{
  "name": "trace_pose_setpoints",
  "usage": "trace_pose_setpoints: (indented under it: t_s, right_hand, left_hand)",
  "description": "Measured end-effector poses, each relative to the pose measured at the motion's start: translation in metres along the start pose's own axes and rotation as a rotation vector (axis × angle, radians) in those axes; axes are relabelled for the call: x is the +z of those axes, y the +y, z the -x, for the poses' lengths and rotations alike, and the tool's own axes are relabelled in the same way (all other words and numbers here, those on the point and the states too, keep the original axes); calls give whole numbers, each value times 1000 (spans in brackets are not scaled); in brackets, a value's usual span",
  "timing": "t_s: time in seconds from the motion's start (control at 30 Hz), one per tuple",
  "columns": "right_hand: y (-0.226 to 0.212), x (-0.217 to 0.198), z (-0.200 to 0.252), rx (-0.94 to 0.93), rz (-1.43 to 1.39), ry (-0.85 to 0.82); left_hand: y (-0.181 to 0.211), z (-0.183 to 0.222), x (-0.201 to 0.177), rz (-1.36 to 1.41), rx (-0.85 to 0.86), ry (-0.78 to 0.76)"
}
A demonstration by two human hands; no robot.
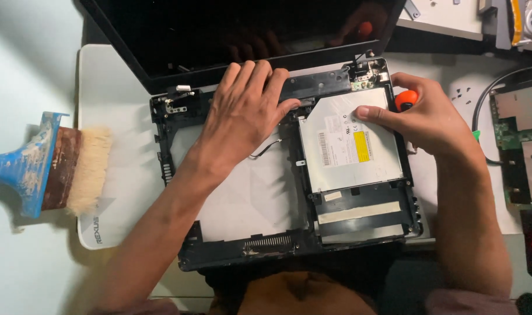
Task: Disassembling a laptop by removing the motherboard and optical drive to detach the screen assembly.
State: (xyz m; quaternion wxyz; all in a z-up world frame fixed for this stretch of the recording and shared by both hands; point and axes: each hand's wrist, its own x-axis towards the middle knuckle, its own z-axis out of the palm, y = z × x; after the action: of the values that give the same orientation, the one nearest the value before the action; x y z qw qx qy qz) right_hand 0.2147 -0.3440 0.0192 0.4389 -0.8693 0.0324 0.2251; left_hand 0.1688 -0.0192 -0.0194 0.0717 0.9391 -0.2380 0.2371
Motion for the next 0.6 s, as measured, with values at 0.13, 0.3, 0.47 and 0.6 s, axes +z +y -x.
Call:
trace_pose_setpoints:
  t_s: [0.13, 0.3, 0.47, 0.6]
  right_hand:
    - [3, -7, 4, -170, -138, -74]
    - [12, -10, 5, -271, -270, -29]
    - [25, -10, 2, -344, -231, -2]
    - [37, -5, -5, -360, -402, 21]
  left_hand:
    - [-1, -1, -6, 95, -28, 8]
    - [7, 4, -18, 122, -14, -3]
    - [29, 15, -12, 385, 139, -311]
    - [31, 16, -23, 362, 95, -256]
